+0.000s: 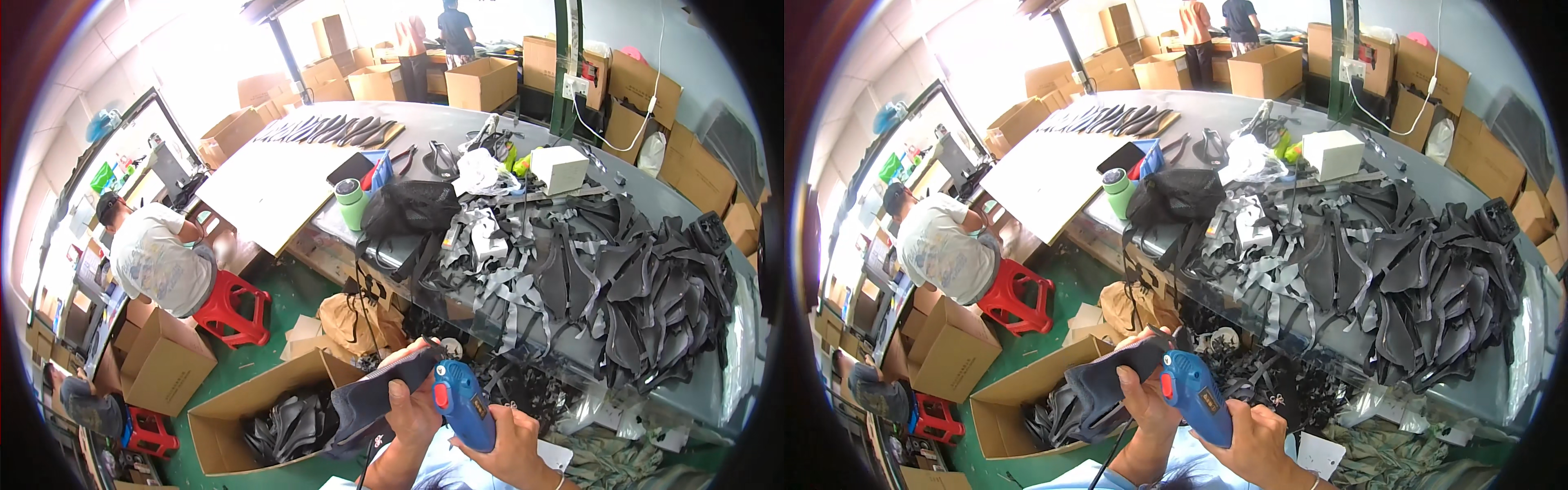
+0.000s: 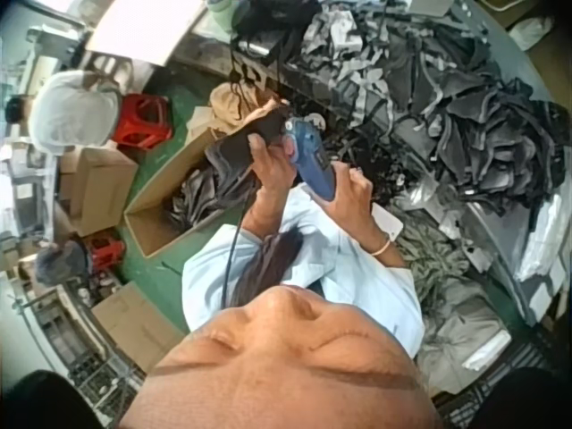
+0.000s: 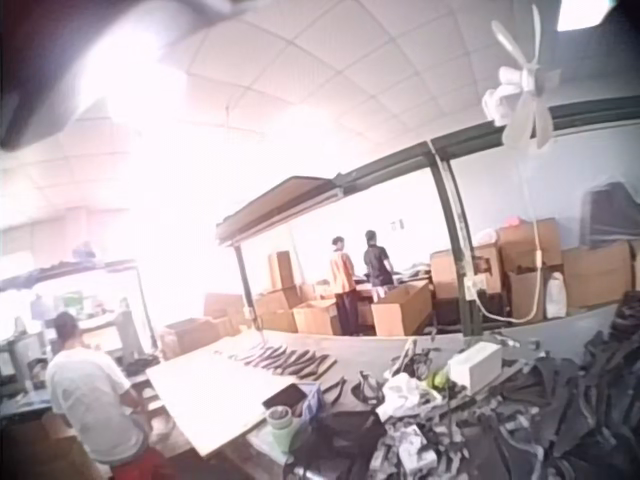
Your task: The person uses a blue electric rotary cutter to trim the edges of black fabric pieces. They pick up individual pieces from a pile on a table, cut along the edges, and place the finished pieces into a cardboard box. The process is repeated for multiple items in a workshop setting.
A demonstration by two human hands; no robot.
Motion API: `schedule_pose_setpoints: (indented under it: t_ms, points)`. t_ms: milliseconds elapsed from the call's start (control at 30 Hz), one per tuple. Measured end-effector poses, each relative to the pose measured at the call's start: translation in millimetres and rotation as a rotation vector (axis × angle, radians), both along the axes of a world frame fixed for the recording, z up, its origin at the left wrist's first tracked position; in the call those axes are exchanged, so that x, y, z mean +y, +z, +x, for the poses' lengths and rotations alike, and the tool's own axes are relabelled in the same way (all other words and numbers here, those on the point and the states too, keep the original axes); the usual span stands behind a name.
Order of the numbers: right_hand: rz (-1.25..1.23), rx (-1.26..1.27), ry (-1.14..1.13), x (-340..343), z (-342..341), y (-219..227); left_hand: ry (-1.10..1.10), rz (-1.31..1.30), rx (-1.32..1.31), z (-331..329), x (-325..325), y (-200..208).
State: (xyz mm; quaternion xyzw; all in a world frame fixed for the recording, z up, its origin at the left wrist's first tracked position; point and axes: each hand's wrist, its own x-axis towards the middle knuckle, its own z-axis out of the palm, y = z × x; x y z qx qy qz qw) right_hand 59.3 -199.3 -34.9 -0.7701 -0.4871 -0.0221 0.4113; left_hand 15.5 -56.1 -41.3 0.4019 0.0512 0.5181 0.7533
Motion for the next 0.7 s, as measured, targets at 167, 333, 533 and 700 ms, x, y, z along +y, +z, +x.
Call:
schedule_pose_setpoints:
  t_ms: [167,333,533,700]
  points:
    - [-0.033,-0.029,-0.029,-5.9,7.5,-1.5,-0.106,-0.152,0.087,-10.8,14.3,8.9]
    - [-0.117,-0.118,-0.01,-15.2,13.8,-4.5,-0.156,-0.11,0.176,-19.9,22.3,23.7]
    - [-0.119,-0.102,0.041,-16.8,18.4,-4.7,-0.098,-0.042,0.275,-19.4,22.2,33.7]
    - [-0.097,-0.092,0.059,-15.5,19.9,-2.0,-0.109,0.063,0.36,-20.9,28.0,26.2]
